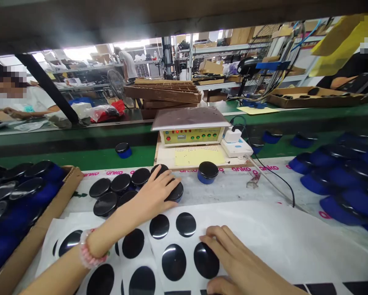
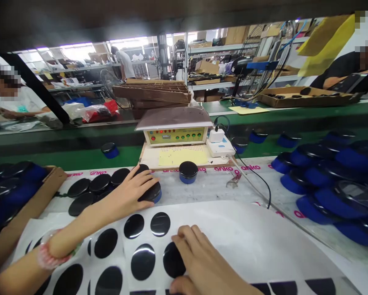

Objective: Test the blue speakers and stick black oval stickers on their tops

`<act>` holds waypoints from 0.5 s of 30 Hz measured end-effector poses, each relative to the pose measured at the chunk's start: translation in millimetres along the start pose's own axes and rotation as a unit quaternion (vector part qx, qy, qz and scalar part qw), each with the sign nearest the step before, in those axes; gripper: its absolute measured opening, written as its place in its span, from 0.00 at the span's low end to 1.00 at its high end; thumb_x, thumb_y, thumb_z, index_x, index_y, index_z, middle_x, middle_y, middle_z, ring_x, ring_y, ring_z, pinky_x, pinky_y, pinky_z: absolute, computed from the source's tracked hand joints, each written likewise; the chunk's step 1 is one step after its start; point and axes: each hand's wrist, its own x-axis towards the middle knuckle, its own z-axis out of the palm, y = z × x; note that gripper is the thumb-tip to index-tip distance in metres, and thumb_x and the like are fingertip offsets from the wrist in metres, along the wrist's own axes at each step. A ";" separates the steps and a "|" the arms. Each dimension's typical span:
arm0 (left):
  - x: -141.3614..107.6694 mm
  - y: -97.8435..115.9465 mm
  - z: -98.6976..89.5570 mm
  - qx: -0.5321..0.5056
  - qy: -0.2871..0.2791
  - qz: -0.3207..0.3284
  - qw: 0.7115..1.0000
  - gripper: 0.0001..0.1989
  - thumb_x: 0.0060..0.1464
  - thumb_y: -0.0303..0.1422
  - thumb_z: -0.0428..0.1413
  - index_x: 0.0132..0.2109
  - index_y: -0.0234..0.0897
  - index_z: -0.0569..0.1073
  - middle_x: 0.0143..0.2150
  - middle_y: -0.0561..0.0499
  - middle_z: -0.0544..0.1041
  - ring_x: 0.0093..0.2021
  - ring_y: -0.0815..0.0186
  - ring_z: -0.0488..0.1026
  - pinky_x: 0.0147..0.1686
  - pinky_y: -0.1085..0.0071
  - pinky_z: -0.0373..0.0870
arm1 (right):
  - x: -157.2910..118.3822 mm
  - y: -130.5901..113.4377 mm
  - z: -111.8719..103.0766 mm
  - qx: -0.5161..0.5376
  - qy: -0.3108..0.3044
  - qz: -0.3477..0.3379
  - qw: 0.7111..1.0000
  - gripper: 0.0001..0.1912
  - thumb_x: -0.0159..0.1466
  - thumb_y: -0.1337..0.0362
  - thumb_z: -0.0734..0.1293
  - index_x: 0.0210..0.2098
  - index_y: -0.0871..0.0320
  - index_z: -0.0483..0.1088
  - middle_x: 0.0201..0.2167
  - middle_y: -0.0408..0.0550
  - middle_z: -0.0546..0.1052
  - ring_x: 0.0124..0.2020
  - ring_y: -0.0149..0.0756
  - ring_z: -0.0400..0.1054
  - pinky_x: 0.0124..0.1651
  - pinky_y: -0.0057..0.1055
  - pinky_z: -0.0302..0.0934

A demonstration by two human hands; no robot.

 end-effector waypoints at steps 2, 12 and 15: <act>-1.8 8.6 7.6 0.029 0.044 -0.029 0.998 0.31 0.51 0.33 0.61 0.60 0.31 0.62 0.57 0.38 0.67 0.63 0.49 0.56 0.63 0.44 0.46 | 5.5 -3.6 2.6 0.022 0.004 0.004 1.000 0.27 0.55 0.67 0.71 0.54 0.58 0.66 0.51 0.52 0.69 0.50 0.46 0.64 0.52 0.41 0.64; -15.7 90.6 38.4 -0.109 0.066 0.106 0.986 0.34 0.58 0.49 0.49 0.63 0.30 0.55 0.63 0.37 0.60 0.64 0.51 0.57 0.58 0.56 0.64 | 41.6 39.4 -72.6 -0.105 0.184 0.030 0.977 0.10 0.67 0.63 0.57 0.40 0.57 0.68 0.39 0.51 0.74 0.42 0.44 0.70 0.43 0.41 0.65; -28.6 89.7 53.0 -0.108 0.031 0.113 0.987 0.36 0.59 0.48 0.48 0.66 0.31 0.49 0.66 0.37 0.54 0.66 0.52 0.50 0.61 0.53 0.59 | -7.6 62.0 -55.2 -0.140 0.135 0.052 0.979 0.11 0.63 0.57 0.61 0.40 0.53 0.71 0.38 0.50 0.77 0.38 0.46 0.73 0.40 0.42 0.66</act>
